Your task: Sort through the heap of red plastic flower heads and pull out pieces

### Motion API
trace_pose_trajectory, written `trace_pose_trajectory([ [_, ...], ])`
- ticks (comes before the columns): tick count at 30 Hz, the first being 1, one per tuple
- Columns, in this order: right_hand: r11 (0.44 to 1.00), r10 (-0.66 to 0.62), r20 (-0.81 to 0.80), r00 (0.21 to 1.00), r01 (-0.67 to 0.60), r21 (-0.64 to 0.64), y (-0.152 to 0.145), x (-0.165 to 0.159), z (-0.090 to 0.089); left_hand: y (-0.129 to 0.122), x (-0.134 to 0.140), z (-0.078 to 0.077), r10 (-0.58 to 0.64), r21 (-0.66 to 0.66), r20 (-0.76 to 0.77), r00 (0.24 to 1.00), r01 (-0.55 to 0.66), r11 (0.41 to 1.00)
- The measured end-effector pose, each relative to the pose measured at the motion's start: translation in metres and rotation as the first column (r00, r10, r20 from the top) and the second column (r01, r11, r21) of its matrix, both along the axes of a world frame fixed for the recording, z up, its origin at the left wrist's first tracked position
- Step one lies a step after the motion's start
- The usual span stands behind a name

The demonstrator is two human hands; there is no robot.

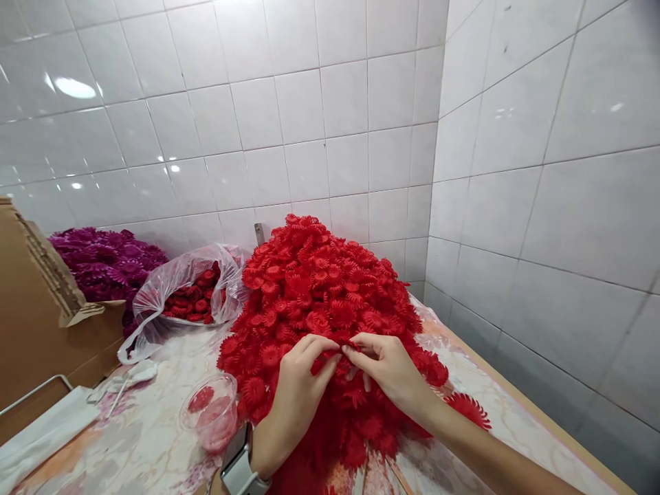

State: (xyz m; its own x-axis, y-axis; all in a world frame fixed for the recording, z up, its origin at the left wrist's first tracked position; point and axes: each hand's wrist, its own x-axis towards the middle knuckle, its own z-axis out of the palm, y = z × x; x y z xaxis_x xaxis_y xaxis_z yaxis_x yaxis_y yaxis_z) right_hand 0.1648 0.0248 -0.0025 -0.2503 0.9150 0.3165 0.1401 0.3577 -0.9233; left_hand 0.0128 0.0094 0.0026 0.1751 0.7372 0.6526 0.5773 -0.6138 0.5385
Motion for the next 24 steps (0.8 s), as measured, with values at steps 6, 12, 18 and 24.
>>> trace_pose_trajectory([
  [6, 0.999, -0.035, 0.015, 0.999, 0.035, 0.004, 0.002, 0.002, 0.0, 0.0, 0.0, 0.004, -0.055, -0.084, 0.063, 0.997, 0.06, 0.995],
  [12, 0.999, 0.016, -0.006, 1.0, -0.016, -0.039, -0.003, 0.001, 0.006, -0.003, 0.0, 0.007, -0.033, 0.019, -0.027, 0.999, 0.034, 0.999],
  [18, 0.993, 0.025, 0.15, 0.988, -0.043, 0.114, -0.009, -0.004, 0.007, 0.003, -0.005, -0.003, 0.178, 0.382, -0.256, 0.95, -0.069, 0.922],
  [24, 0.958, 0.007, 0.261, 0.965, -0.082, 0.276, -0.004, -0.002, 0.004, 0.008, -0.004, -0.008, 0.381, 0.608, -0.411, 0.828, -0.063, 0.791],
])
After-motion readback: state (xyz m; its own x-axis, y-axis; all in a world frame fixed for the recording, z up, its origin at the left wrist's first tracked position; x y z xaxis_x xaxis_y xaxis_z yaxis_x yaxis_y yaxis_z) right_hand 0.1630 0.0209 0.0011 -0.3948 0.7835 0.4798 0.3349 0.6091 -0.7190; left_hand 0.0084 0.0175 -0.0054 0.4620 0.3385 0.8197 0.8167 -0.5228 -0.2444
